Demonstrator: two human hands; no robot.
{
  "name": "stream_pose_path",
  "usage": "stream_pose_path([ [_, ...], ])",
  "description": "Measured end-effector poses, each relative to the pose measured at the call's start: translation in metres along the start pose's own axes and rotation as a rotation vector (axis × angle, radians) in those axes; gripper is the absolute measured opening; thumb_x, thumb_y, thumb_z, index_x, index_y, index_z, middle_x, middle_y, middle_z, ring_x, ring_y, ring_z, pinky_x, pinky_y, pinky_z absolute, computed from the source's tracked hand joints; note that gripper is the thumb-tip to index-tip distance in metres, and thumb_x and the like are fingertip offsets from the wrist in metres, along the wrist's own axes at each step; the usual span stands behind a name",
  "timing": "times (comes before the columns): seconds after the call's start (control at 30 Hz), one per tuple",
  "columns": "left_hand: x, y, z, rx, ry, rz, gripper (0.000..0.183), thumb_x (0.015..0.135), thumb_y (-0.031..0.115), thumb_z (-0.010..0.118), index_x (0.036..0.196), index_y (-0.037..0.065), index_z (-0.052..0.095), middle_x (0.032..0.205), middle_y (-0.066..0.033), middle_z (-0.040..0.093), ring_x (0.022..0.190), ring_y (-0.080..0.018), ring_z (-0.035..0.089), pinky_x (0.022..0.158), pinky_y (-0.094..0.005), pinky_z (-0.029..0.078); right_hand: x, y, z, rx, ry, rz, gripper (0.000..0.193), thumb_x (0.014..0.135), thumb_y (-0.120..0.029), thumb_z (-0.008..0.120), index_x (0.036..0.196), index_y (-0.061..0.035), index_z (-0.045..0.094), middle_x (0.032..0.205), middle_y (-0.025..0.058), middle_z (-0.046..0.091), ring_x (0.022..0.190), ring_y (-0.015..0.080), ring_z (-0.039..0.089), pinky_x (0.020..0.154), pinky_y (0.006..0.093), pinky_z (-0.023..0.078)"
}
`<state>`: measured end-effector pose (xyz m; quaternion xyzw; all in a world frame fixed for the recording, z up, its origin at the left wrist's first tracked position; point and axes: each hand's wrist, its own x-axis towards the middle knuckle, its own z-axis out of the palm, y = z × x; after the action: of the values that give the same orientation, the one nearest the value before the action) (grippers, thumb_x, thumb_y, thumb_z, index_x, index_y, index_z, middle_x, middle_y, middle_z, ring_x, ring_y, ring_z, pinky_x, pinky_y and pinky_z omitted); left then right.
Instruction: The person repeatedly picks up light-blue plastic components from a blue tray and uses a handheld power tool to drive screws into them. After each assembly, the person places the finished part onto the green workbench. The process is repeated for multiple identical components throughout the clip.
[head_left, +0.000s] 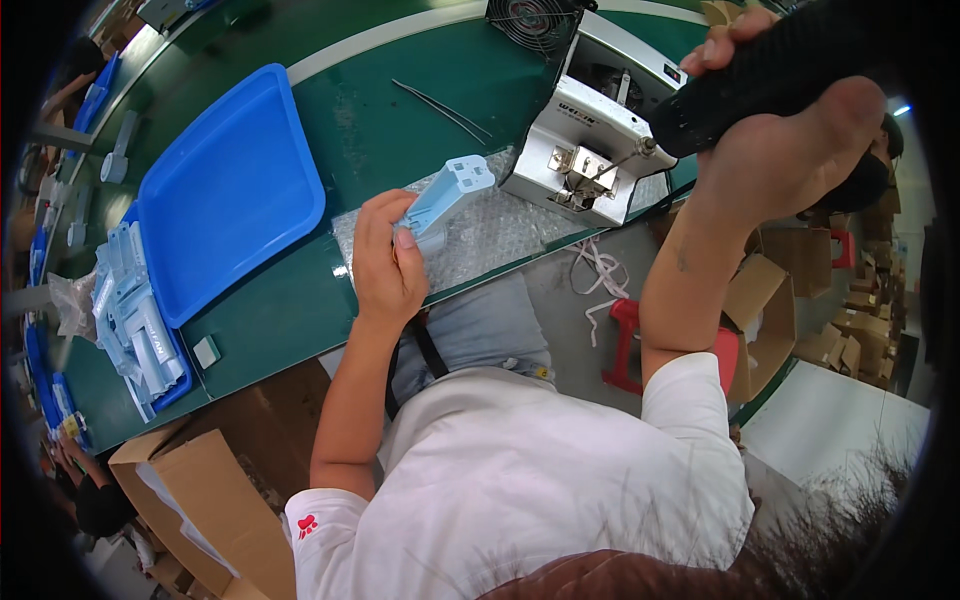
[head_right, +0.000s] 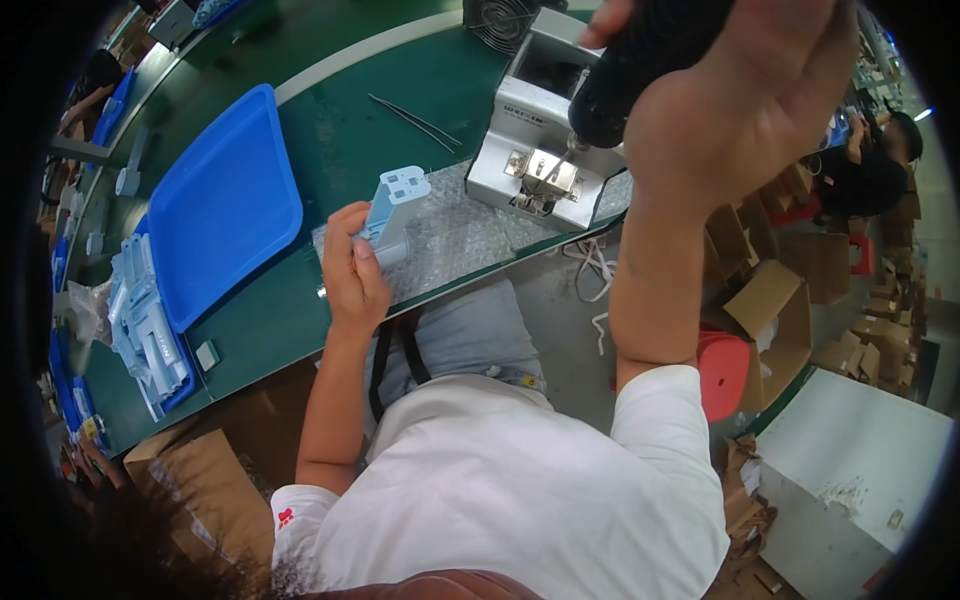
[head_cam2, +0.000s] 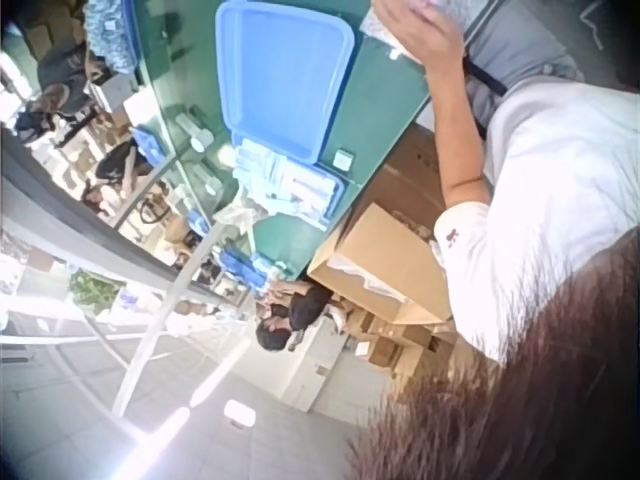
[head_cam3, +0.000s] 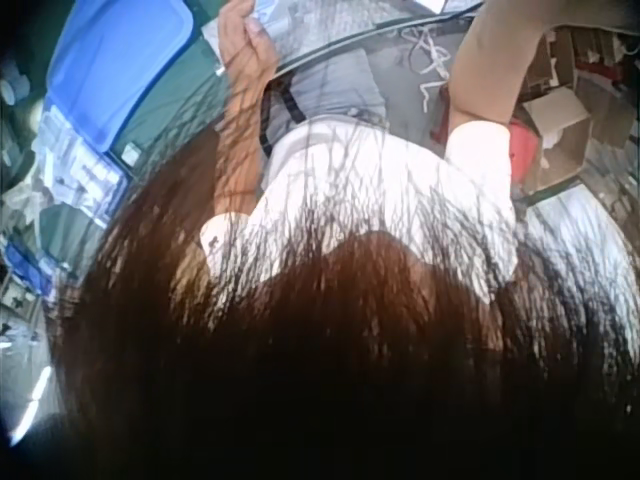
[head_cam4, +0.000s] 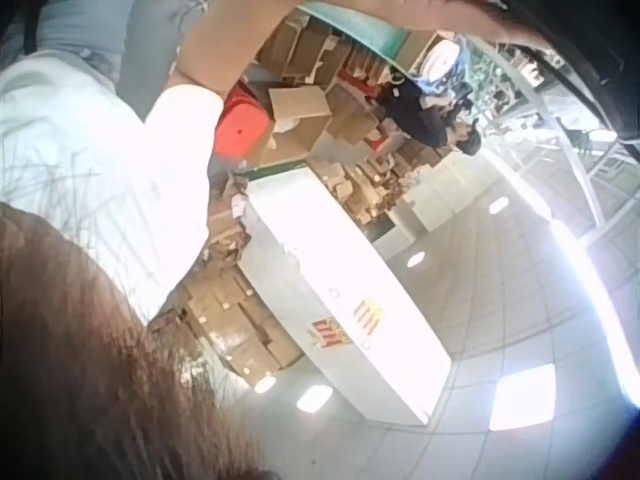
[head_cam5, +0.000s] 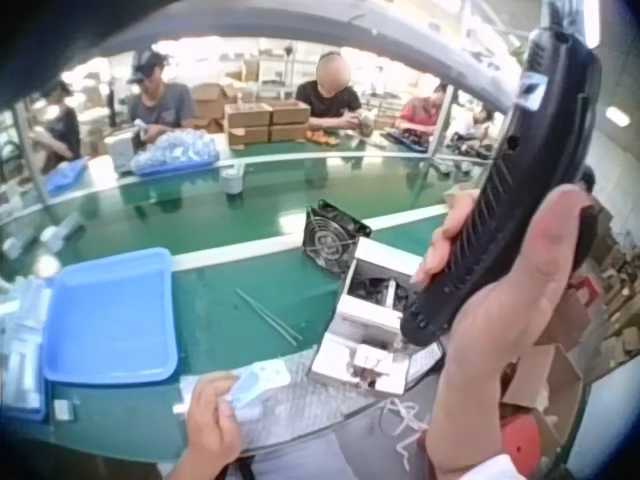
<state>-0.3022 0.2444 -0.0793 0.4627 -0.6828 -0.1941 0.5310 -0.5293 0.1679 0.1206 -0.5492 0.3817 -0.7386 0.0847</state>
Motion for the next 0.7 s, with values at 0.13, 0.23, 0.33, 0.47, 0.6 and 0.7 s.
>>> stream_pose_path([
  [0.13, -0.001, -0.002, -0.002, 0.026, -0.002, 0.003, 0.024, 0.099, 0.01, 0.048, 0.115, -0.003, 0.061, 0.116, -0.0215, 0.063, 0.104, -0.0375, 0.062, 0.092, -0.0423, 0.049, -0.001, 0.014, -0.026, 0.055, -0.049, 0.116, 0.101, 0.082, -0.091, 0.045, 0.11, 0.0061, 0.054, 0.091, 0.0194, 0.064, 0.069, 0.0286, 0.061, 0.061, 0.0409, 0.052],
  [0.23, -0.001, -0.002, 0.0, 0.026, 0.008, 0.029, 0.024, 0.096, 0.007, 0.05, 0.115, -0.003, 0.061, 0.117, -0.0214, 0.063, 0.104, -0.0377, 0.062, 0.092, -0.0427, 0.05, -0.011, 0.023, -0.035, 0.236, -0.144, 0.231, 0.105, 0.08, -0.093, 0.046, 0.114, 0.0057, 0.054, 0.094, 0.0175, 0.061, 0.069, 0.0263, 0.058, 0.06, 0.0389, 0.05],
  [0.33, -0.002, -0.002, -0.001, 0.03, 0.013, 0.025, 0.024, 0.094, 0.005, 0.052, 0.115, -0.003, 0.061, 0.117, -0.0213, 0.063, 0.104, -0.038, 0.062, 0.092, -0.0432, 0.05, -0.013, 0.03, -0.05, 0.702, -0.395, 0.293, 0.095, 0.083, -0.086, 0.053, 0.124, -0.0004, 0.054, 0.104, 0.0193, 0.058, 0.075, 0.0252, 0.058, 0.062, 0.0374, 0.049],
  [0.47, 0.0, -0.002, -0.003, 0.012, -0.003, 0.056, 0.022, 0.094, 0.003, 0.051, 0.112, -0.002, 0.063, 0.116, -0.021, 0.064, 0.103, -0.037, 0.062, 0.09, -0.0434, 0.051, -0.012, 0.009, -0.037, 1.011, -0.444, 0.297, 0.085, 0.086, -0.078, 0.058, 0.131, -0.0065, 0.053, 0.114, 0.0201, 0.055, 0.086, 0.024, 0.057, 0.068, 0.0354, 0.047],
  [0.6, -0.002, 0.0, -0.003, 0.007, -0.007, 0.046, 0.023, 0.092, 0.002, 0.053, 0.112, -0.002, 0.065, 0.114, -0.0188, 0.064, 0.102, -0.0356, 0.061, 0.089, -0.0428, 0.051, -0.022, 0.005, 0.005, 1.031, -0.418, 0.265, 0.087, 0.086, -0.083, 0.046, 0.123, -0.0057, 0.058, 0.112, 0.0204, 0.057, 0.082, 0.0254, 0.057, 0.065, 0.0364, 0.047],
  [0.7, -0.001, 0.0, -0.003, 0.007, 0.0, 0.057, 0.023, 0.091, 0.002, 0.054, 0.11, -0.002, 0.066, 0.114, -0.018, 0.064, 0.101, -0.0355, 0.061, 0.088, -0.0429, 0.051, -0.029, 0.005, 0.024, 0.939, -0.353, 0.285, 0.09, 0.087, -0.085, 0.032, 0.121, -0.0058, 0.059, 0.106, 0.0224, 0.059, 0.072, 0.026, 0.057, 0.058, 0.038, 0.046],
])
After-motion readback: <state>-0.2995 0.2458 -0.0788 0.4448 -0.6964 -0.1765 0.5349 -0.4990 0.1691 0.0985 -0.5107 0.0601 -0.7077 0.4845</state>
